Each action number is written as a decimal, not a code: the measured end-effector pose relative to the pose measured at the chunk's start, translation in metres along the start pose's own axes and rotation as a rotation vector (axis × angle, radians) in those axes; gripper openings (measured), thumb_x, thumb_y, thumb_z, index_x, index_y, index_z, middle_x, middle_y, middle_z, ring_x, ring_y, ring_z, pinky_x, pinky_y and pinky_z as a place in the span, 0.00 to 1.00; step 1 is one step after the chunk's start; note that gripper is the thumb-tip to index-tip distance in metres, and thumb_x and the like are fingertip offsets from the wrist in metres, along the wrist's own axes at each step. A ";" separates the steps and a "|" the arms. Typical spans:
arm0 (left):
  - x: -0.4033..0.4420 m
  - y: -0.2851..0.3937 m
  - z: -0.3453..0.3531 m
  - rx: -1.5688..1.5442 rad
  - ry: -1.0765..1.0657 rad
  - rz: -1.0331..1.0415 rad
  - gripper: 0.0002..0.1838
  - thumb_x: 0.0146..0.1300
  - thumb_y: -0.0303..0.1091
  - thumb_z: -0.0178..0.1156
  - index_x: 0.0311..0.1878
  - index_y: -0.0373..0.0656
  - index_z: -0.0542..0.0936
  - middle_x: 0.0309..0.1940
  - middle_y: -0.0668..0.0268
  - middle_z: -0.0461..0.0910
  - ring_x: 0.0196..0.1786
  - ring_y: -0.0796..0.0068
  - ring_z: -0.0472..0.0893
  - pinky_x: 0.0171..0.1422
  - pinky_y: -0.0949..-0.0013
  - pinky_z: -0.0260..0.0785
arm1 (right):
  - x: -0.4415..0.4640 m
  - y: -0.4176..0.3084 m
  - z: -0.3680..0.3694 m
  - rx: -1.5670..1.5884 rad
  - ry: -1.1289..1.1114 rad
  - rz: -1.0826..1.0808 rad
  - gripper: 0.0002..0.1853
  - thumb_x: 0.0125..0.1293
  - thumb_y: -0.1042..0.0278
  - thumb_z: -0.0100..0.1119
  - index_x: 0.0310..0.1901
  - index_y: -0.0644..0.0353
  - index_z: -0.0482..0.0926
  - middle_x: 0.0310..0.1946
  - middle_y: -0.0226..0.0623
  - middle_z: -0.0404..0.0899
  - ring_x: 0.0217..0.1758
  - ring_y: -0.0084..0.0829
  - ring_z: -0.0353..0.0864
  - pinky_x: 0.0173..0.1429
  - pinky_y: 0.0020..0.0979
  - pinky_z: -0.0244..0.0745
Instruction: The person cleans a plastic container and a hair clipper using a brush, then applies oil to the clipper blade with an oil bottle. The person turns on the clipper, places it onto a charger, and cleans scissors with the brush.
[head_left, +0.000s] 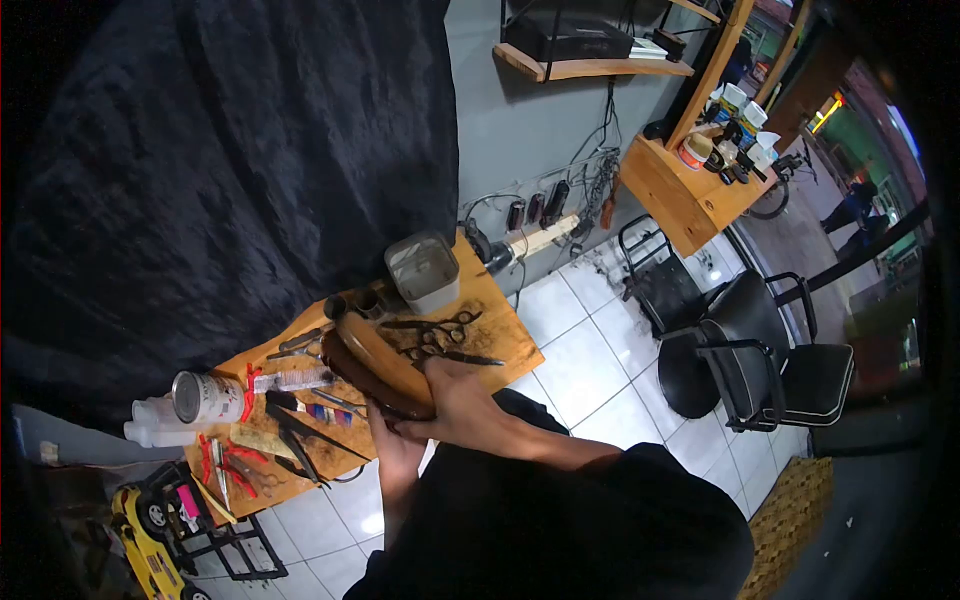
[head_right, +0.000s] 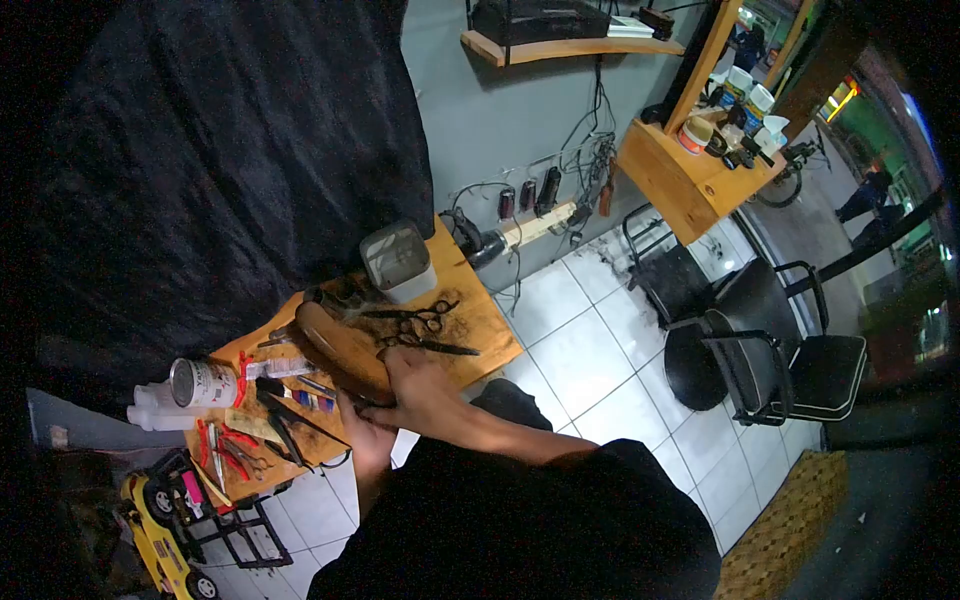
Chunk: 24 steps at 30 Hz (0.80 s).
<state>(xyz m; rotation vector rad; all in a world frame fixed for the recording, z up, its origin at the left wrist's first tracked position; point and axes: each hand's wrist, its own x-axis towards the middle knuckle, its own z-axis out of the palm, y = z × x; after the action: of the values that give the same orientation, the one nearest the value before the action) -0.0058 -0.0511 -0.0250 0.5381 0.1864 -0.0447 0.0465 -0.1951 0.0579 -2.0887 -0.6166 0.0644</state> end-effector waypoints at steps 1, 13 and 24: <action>0.000 -0.001 -0.001 0.025 0.047 0.009 0.32 0.73 0.58 0.39 0.71 0.48 0.59 0.67 0.63 0.65 0.69 0.62 0.66 0.73 0.56 0.59 | -0.002 0.001 0.004 0.013 0.001 0.009 0.34 0.43 0.55 0.78 0.42 0.72 0.68 0.39 0.58 0.75 0.45 0.56 0.77 0.47 0.43 0.73; -0.015 0.020 0.015 -0.256 0.139 -0.025 0.24 0.68 0.59 0.49 0.53 0.48 0.74 0.40 0.62 0.77 0.40 0.65 0.76 0.45 0.60 0.71 | -0.021 0.004 -0.031 0.095 -0.171 0.259 0.28 0.69 0.51 0.54 0.60 0.66 0.62 0.43 0.62 0.75 0.49 0.58 0.77 0.52 0.46 0.71; -0.019 0.033 -0.014 -0.368 -0.041 -0.034 0.34 0.70 0.59 0.44 0.66 0.39 0.66 0.52 0.56 0.77 0.49 0.59 0.77 0.52 0.56 0.74 | -0.022 -0.003 -0.022 0.301 -0.585 -0.340 0.27 0.51 0.56 0.73 0.54 0.53 0.81 0.45 0.43 0.83 0.50 0.42 0.83 0.54 0.38 0.77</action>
<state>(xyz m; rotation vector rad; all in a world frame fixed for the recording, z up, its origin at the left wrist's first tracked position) -0.0238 -0.0153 -0.0164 0.1673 0.1586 -0.0529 0.0321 -0.2206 0.0691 -1.6393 -1.2239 0.5523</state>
